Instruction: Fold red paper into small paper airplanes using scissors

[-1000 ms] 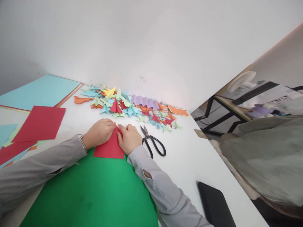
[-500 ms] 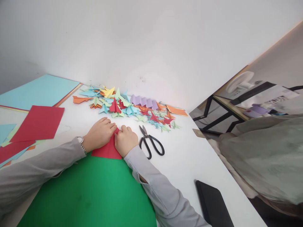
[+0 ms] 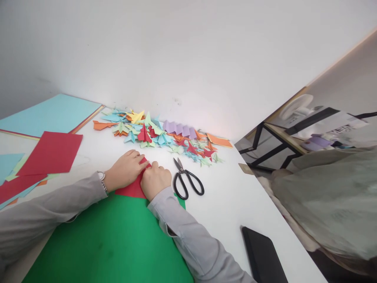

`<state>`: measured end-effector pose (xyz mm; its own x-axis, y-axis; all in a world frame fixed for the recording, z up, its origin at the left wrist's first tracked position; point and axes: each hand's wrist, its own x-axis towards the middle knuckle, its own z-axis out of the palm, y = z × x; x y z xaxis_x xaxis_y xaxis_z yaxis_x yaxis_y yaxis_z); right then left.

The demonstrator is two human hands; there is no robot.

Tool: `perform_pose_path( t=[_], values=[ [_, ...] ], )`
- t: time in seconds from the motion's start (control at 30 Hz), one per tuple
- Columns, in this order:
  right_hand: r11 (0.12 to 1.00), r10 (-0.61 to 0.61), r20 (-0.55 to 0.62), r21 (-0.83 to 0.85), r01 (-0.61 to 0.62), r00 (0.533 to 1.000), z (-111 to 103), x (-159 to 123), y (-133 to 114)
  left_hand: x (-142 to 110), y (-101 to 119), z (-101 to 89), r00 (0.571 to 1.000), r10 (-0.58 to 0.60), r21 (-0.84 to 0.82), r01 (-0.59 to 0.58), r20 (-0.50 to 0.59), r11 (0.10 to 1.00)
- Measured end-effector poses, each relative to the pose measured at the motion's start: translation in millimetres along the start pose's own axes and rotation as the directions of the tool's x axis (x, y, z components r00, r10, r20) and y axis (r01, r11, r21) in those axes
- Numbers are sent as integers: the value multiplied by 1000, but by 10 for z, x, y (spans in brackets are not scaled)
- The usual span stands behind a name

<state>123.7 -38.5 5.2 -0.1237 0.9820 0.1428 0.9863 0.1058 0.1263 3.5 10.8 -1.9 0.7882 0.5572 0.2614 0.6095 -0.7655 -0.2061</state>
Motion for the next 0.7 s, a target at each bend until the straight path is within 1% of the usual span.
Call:
perform_pose_path(
  t=[0.1,0.27,0.33,0.43,0.5,0.57,0.7],
  values=[
    [1000,13,-26,12,-12,1000,26,8,0,-18,17,22,1000,13,1,-13,-25,1000],
    [999,44,-57,24,-42,997,52,0,13,-56,48,35,999,-7,-6,7,-31,1000],
    [999,32,-95,32,-29,995,77,6,32,-73,48,39,999,-15,-14,15,-46,1000],
    [995,-19,-154,93,33,988,133,40,67,-87,38,50,998,-20,-30,18,-63,999],
    [982,-67,-153,165,92,986,174,74,88,-84,33,59,999,-2,-51,0,-54,999],
    [965,-95,-130,231,123,987,205,106,105,-75,33,65,998,28,-79,-32,-50,996],
    [947,-88,-99,300,114,991,220,131,123,-73,55,59,993,51,-140,-65,-102,988]
  ],
)
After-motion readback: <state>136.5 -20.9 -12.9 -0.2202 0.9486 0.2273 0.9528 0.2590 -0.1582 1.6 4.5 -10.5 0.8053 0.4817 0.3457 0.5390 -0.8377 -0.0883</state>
